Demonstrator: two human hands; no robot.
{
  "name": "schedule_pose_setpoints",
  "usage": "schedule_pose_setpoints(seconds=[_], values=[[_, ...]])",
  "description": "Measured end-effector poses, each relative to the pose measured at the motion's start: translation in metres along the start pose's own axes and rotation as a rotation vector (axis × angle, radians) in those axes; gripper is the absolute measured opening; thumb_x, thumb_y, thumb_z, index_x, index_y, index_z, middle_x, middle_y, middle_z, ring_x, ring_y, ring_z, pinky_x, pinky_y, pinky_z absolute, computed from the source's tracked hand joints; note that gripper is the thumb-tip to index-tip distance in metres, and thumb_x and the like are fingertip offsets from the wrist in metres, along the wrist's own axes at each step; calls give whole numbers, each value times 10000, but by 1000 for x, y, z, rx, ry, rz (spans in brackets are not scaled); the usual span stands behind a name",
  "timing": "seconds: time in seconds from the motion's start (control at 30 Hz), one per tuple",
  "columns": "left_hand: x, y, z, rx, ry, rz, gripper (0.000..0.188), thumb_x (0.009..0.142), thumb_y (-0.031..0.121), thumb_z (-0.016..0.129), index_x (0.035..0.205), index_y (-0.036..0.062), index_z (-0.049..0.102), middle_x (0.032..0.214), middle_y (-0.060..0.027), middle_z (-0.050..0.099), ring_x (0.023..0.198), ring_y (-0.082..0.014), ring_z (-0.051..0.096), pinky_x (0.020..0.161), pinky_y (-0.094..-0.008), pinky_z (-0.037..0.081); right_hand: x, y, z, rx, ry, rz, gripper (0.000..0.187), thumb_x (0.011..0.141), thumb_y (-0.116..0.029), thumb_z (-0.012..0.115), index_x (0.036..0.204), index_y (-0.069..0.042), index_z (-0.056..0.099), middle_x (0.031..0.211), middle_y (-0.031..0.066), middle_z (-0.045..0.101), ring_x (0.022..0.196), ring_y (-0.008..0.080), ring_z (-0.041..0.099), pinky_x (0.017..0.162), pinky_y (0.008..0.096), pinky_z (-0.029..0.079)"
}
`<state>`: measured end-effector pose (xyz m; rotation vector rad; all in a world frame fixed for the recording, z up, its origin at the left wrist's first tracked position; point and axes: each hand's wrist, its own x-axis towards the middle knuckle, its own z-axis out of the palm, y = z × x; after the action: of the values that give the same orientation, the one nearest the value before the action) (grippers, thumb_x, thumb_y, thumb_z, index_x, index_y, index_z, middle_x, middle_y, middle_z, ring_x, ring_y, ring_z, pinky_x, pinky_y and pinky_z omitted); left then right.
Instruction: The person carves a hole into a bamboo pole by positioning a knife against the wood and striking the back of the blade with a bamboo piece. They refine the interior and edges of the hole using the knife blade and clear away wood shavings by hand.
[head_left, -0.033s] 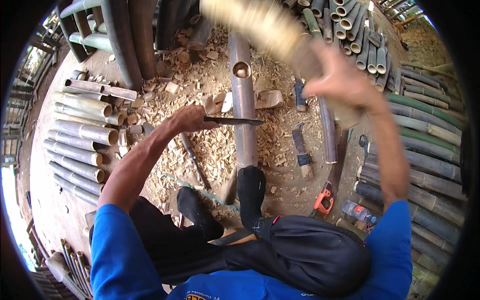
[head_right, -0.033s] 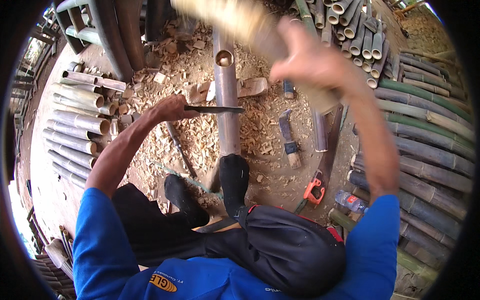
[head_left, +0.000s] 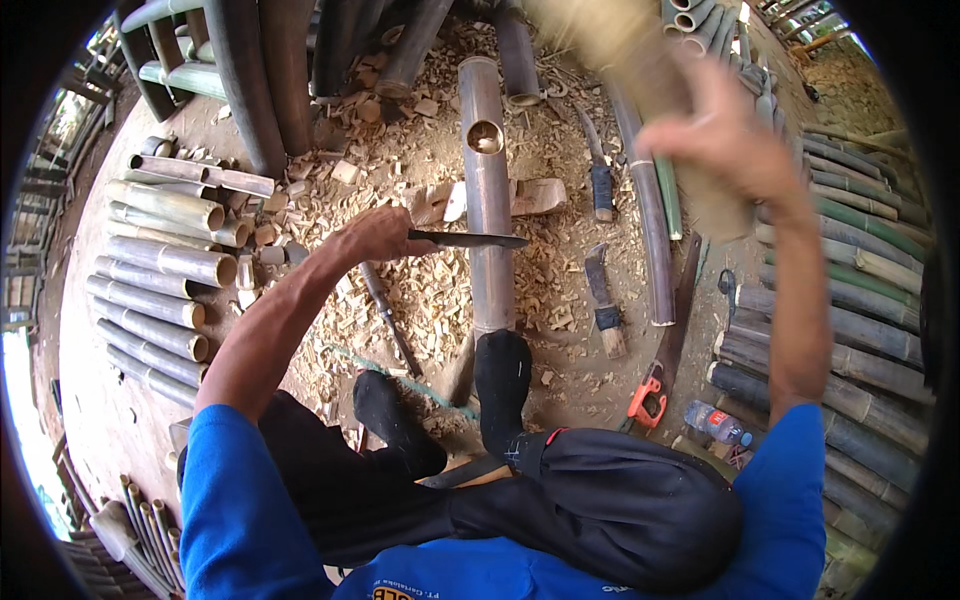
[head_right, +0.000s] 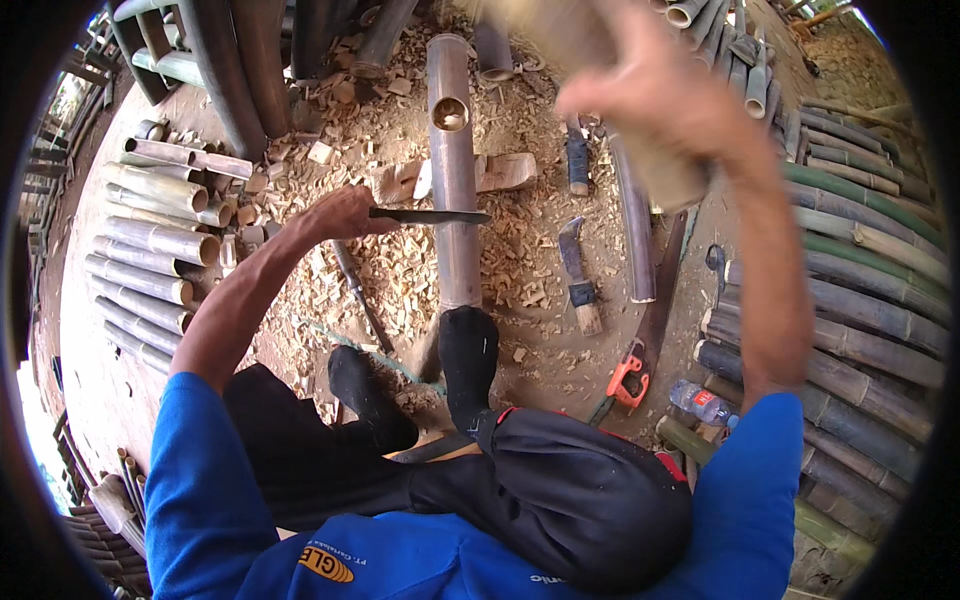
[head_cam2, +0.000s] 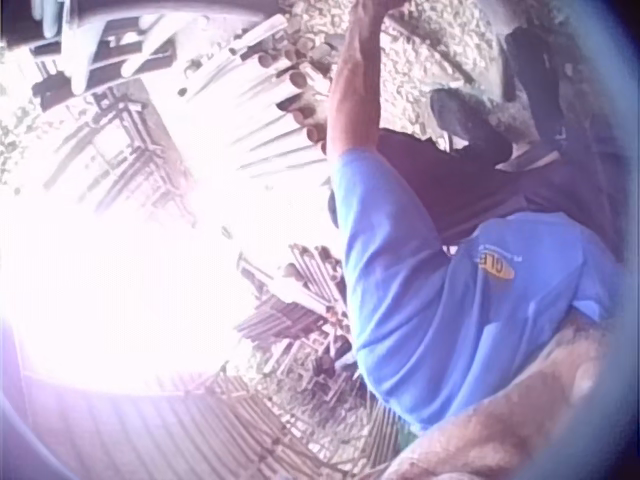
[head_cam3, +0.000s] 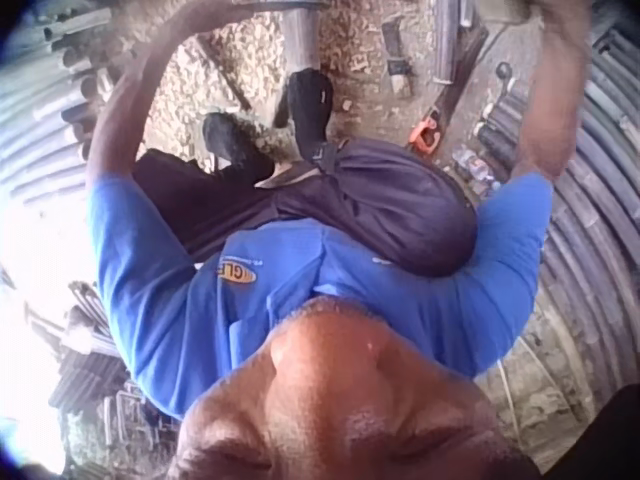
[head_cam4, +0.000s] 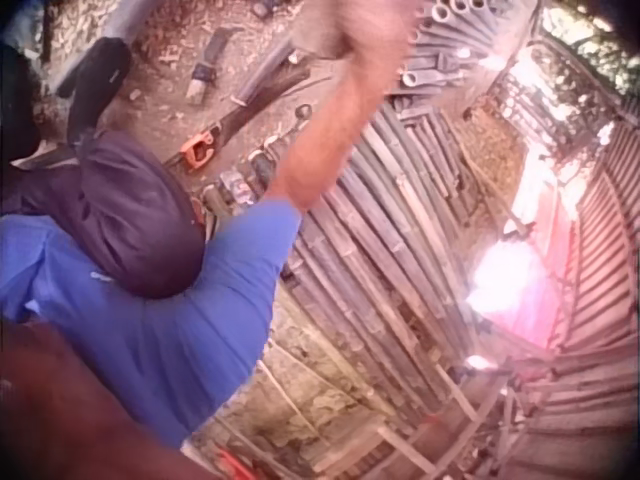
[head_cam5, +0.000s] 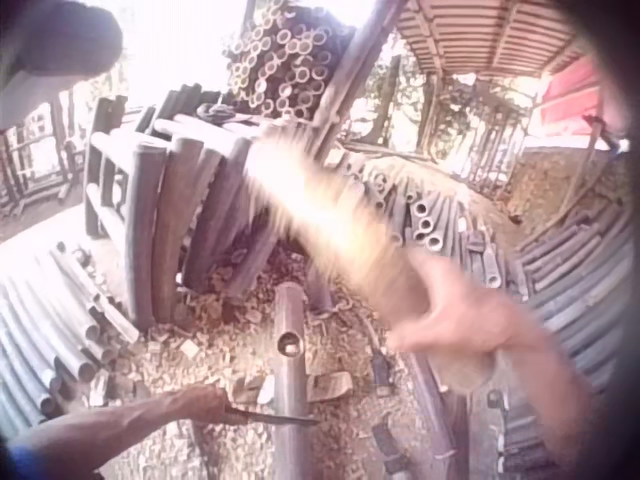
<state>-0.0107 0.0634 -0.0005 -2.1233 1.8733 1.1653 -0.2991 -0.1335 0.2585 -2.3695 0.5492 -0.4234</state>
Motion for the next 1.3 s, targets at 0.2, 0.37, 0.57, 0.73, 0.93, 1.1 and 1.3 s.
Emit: schedule_pose_setpoints(seconds=[0.2, 0.37, 0.57, 0.73, 0.93, 1.1, 1.3], values=[[14, 1, 3, 26, 66, 114, 599, 874, 620, 682, 739, 38, 727, 523, -9, 538, 445, -156, 492, 460, -362, 436, -46, 18, 56, 101, 559, 75, 723, 719, -232, 807, 1285, 85, 486, 1115, 206, 648, 950, 257, 670, 846, 365, 568], [18, 9, 1, -65, -125, -5, 563, 898, 660, 615, 964, 115, 741, 718, -36, 629, 596, -160, 571, 552, -399, 499, -38, 49, 116, -206, -329, 527, 807, 655, -201, 797, 1306, 124, 449, 1143, 269, 616, 974, 312, 649, 881, 393, 553], [18, -7, 4, -94, -118, 36, 641, 861, 664, 668, 768, 33, 737, 637, -66, 646, 530, -182, 582, 525, -400, 481, -27, -18, 1, -54, 135, 32, 731, 751, -286, 816, 1290, 81, 487, 1125, 188, 678, 932, 281, 699, 847, 396, 589], [28, 11, 0, -91, -152, 21, 619, 862, 658, 670, 736, 54, 724, 645, -58, 656, 526, -155, 581, 512, -361, 472, -91, 48, 157, 106, 208, 306, 876, 751, -188, 759, 1435, 86, 284, 1210, 282, 589, 1063, 326, 637, 933, 394, 542], [23, 2, -10, -351, -501, -197, 460, 878, 506, 726, 739, 67, 725, 664, -38, 684, 471, -129, 565, 461, -281, 436, -53, 44, 121, -39, -183, 468, 982, 689, -140, 781, 1464, 120, 238, 1143, 292, 629, 982, 388, 681, 868, 471, 567], [30, 1, -11, -192, -358, 64, 262, 898, 326, 708, 845, 70, 708, 667, 20, 613, 534, -106, 520, 472, -286, 400, -74, 49, 85, 438, 262, 276, 677, 720, -190, 763, 1271, 73, 472, 1026, 183, 660, 869, 263, 687, 837, 386, 575], [24, 75, -63, 664, 63, 203, 181, 1000, 199, 557, 838, 125, 583, 625, 16, 423, 525, -78, 352, 433, -253, 334, -140, 64, 92, 806, 245, 731, 461, 841, -231, 697, 1175, 39, 530, 929, 133, 653, 758, 197, 673, 653, 349, 593]])
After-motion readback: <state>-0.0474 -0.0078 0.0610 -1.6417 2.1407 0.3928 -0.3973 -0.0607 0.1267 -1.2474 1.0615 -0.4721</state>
